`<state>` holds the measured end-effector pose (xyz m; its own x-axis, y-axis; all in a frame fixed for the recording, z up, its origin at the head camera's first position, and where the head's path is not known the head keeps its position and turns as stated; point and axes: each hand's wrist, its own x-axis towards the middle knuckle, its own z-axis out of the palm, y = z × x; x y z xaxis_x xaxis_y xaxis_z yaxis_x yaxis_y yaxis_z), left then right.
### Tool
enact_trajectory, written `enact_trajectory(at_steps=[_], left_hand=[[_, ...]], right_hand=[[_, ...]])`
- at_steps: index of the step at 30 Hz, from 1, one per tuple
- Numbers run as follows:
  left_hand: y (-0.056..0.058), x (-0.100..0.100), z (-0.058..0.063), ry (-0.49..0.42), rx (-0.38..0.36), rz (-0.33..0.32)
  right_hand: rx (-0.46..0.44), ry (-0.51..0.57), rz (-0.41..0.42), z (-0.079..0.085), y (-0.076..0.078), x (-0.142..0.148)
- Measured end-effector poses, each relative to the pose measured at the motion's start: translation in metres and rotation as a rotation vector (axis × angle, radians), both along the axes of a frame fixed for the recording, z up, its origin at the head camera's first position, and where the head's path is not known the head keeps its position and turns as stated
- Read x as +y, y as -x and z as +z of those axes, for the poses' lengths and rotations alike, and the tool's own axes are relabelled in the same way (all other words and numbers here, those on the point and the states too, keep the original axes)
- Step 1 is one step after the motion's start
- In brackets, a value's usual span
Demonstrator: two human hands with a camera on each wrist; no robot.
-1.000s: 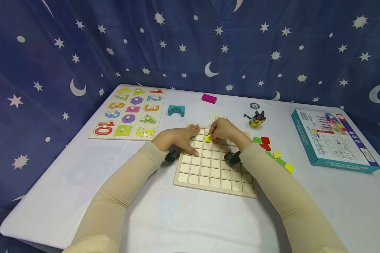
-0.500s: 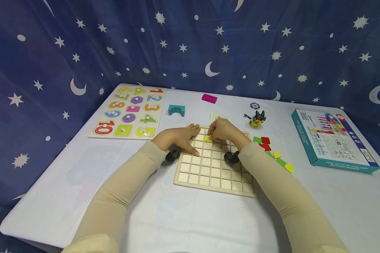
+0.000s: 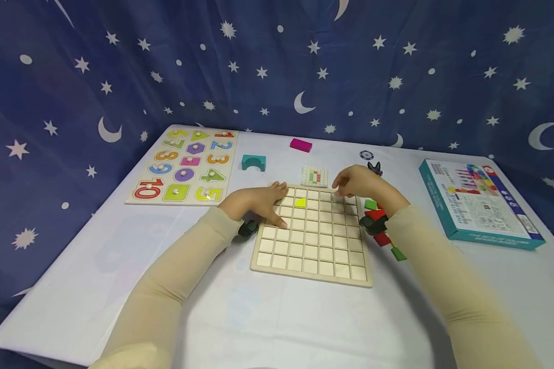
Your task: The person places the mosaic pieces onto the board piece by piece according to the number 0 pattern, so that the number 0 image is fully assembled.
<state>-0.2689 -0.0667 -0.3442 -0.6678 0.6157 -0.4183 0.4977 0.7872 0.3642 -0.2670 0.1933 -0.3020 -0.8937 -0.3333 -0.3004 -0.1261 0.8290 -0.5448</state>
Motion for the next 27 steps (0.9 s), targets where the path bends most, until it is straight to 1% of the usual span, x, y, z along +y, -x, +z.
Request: enact_trajectory(at_steps=[3, 7, 11, 14, 18, 22, 27], left_hand=[[0.000, -0.001, -0.001, 0.000, 0.001, -0.007], [0.001, -0.001, -0.003, 0.002, 0.003, -0.023], [0.001, -0.001, -0.003, 0.000, -0.002, -0.017], [0.001, 0.000, -0.002, -0.002, -0.006, -0.007], [0.001, 0.000, -0.001, -0.007, -0.011, -0.002], [0.001, 0.000, -0.001, -0.009, -0.011, -0.004], [0.001, 0.001, -0.001, -0.010, -0.004, -0.010]], right_hand=[[0.006, -0.016, 0.002, 0.003, -0.003, 0.021], [-0.008, -0.010, 0.002, 0.003, -0.007, 0.048], [-0.055, -0.050, -0.002, 0.001, -0.011, 0.072], [-0.107, -0.084, -0.014, -0.001, -0.014, 0.090], [-0.156, -0.105, -0.029, -0.007, -0.019, 0.111], [-0.175, -0.101, -0.012, -0.015, -0.026, 0.122], [-0.182, -0.058, 0.009, -0.023, -0.030, 0.124]])
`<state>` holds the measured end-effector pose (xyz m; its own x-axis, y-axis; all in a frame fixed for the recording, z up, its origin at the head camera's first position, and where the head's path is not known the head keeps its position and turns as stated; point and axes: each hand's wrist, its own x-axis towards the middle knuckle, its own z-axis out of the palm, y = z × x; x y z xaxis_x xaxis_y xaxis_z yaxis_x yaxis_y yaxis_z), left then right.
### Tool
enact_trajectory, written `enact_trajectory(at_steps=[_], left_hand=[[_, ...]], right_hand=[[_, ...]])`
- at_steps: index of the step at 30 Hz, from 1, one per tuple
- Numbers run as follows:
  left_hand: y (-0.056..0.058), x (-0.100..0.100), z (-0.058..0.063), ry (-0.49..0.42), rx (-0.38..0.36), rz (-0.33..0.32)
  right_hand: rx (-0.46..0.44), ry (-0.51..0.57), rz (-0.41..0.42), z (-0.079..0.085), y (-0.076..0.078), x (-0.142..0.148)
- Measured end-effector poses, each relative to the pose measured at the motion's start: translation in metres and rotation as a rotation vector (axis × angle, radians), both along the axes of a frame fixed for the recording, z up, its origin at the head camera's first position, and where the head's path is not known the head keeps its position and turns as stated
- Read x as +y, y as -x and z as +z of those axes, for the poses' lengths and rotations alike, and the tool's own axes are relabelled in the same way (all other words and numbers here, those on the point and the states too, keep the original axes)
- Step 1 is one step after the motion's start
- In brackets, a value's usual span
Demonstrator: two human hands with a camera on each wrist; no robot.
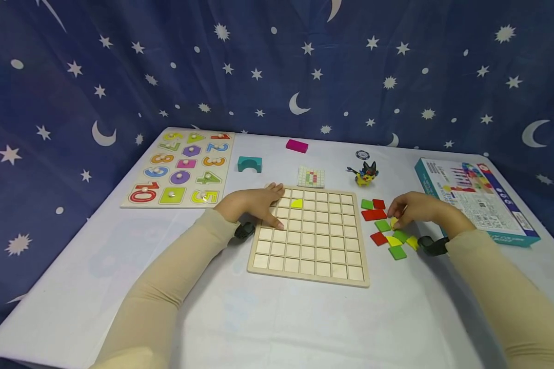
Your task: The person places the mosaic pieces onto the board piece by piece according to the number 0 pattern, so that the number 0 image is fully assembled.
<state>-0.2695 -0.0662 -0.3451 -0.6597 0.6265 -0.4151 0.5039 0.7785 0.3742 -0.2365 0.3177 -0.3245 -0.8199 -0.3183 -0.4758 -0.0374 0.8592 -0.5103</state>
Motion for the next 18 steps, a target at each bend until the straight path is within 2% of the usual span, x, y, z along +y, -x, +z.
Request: enact_trajectory(at_steps=[4, 7, 11, 18], left_hand=[[-0.001, -0.001, 0.001, -0.003, -0.003, 0.003], [-0.001, -0.001, 0.000, -0.002, -0.011, 0.007], [0.000, 0.000, -0.001, 0.000, -0.007, 0.011], [0.000, -0.001, -0.001, -0.004, -0.003, 0.009]], right_hand=[[0.034, 0.022, 0.030, -0.006, -0.001, 0.000], [0.034, -0.002, 0.013, -0.008, -0.002, -0.003], [0.026, -0.055, -0.024, -0.007, -0.003, -0.009], [-0.006, -0.079, -0.017, -0.002, -0.003, -0.007]])
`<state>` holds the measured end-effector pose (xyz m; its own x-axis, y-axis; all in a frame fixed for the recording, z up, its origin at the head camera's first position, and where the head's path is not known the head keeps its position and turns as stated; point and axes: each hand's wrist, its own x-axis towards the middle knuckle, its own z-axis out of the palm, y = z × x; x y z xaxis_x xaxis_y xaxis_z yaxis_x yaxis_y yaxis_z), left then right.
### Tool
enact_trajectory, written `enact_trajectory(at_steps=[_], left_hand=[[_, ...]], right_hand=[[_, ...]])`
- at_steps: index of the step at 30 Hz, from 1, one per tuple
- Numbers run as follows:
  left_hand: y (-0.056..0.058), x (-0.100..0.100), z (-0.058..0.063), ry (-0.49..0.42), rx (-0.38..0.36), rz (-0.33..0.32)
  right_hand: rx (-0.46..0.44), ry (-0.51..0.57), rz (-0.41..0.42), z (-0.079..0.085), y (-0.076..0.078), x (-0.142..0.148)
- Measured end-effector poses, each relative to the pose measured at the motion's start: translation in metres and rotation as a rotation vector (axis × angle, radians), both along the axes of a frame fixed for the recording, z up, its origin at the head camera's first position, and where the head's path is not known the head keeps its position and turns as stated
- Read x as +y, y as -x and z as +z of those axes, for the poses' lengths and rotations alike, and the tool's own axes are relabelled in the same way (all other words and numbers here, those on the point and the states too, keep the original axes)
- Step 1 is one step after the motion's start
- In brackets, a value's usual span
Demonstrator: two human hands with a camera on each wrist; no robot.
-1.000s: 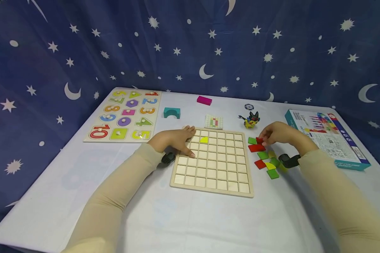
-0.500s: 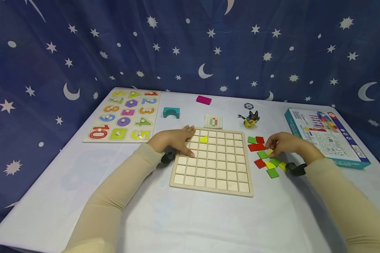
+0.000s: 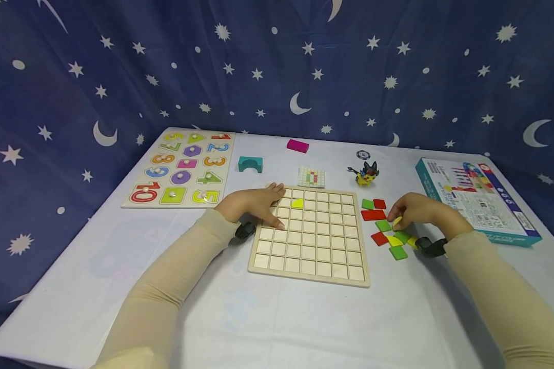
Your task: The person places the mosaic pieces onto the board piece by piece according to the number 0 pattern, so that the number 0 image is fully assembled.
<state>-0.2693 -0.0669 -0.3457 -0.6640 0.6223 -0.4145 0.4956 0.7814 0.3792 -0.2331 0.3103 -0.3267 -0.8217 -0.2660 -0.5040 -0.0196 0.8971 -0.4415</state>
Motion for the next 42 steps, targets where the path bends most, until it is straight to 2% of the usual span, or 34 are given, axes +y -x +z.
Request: enact_trajectory(at_steps=[6, 16, 27, 31, 36, 42], left_hand=[[0.000, 0.000, 0.000, -0.002, 0.004, 0.000], [0.000, 0.000, 0.001, 0.000, 0.004, 0.002], [-0.001, 0.001, 0.001, 0.002, -0.004, 0.000], [-0.001, 0.001, 0.001, 0.004, 0.004, -0.005], [0.000, 0.001, 0.000, 0.009, 0.013, -0.008], [-0.001, 0.001, 0.000, 0.009, 0.014, -0.011]], right_hand=[[-0.034, 0.020, 0.020, 0.007, -0.001, 0.004], [0.017, 0.108, 0.026, 0.018, 0.000, -0.005], [0.053, 0.220, -0.021, 0.011, 0.006, -0.019], [0.102, 0.261, -0.032, 0.010, 0.007, -0.022], [0.162, 0.256, -0.016, 0.012, 0.008, -0.026], [0.166, 0.276, -0.036, 0.013, 0.012, -0.037]])
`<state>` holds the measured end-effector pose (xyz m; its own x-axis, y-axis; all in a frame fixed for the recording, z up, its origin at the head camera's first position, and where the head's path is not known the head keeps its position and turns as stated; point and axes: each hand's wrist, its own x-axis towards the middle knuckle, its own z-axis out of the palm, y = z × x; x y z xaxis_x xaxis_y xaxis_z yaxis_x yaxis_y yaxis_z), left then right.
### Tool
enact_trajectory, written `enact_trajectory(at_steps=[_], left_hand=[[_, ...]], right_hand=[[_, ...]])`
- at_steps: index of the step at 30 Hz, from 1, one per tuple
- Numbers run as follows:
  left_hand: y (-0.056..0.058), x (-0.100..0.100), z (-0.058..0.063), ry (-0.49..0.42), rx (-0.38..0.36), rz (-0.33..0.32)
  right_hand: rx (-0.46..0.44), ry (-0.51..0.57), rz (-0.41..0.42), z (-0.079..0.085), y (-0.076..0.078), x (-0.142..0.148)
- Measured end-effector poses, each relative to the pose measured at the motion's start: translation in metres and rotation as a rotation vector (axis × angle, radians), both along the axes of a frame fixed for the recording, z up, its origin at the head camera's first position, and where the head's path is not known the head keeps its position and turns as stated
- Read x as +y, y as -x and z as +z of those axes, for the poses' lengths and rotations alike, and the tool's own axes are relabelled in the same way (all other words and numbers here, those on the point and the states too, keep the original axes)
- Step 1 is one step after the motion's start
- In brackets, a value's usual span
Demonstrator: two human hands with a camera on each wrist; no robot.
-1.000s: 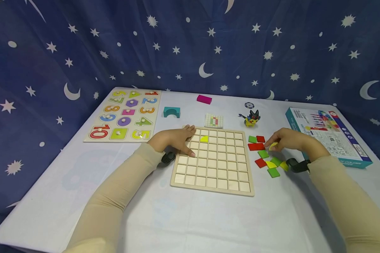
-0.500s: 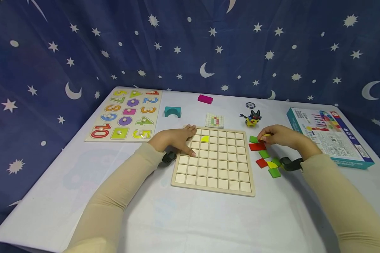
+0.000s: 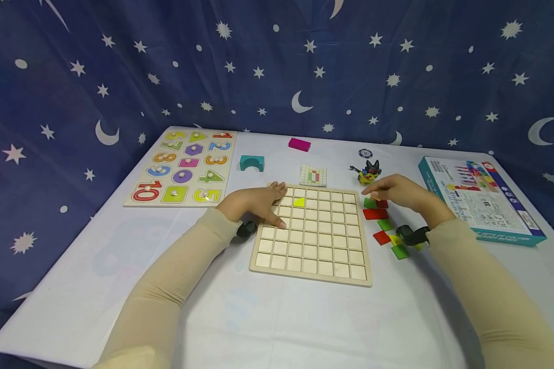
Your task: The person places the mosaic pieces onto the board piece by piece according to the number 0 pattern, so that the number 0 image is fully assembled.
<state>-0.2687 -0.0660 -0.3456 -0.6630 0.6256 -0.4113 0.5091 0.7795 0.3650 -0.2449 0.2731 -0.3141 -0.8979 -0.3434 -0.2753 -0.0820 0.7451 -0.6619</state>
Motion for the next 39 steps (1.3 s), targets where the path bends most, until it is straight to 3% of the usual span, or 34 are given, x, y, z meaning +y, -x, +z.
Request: enact_trajectory(at_steps=[13, 21, 29, 39], left_hand=[[0.001, -0.001, 0.000, 0.005, 0.003, 0.008], [0.001, -0.001, 0.001, -0.002, -0.004, 0.002], [0.001, -0.001, 0.002, -0.011, -0.018, 0.008], [0.001, 0.000, -0.001, 0.004, 0.002, 0.012]], right_hand=[[0.019, 0.060, 0.031, -0.004, 0.010, -0.030], [-0.043, 0.081, -0.002, -0.006, 0.016, -0.049], [-0.007, 0.125, -0.041, -0.009, 0.017, -0.058], [-0.061, 0.099, 0.044, -0.014, 0.022, -0.069]])
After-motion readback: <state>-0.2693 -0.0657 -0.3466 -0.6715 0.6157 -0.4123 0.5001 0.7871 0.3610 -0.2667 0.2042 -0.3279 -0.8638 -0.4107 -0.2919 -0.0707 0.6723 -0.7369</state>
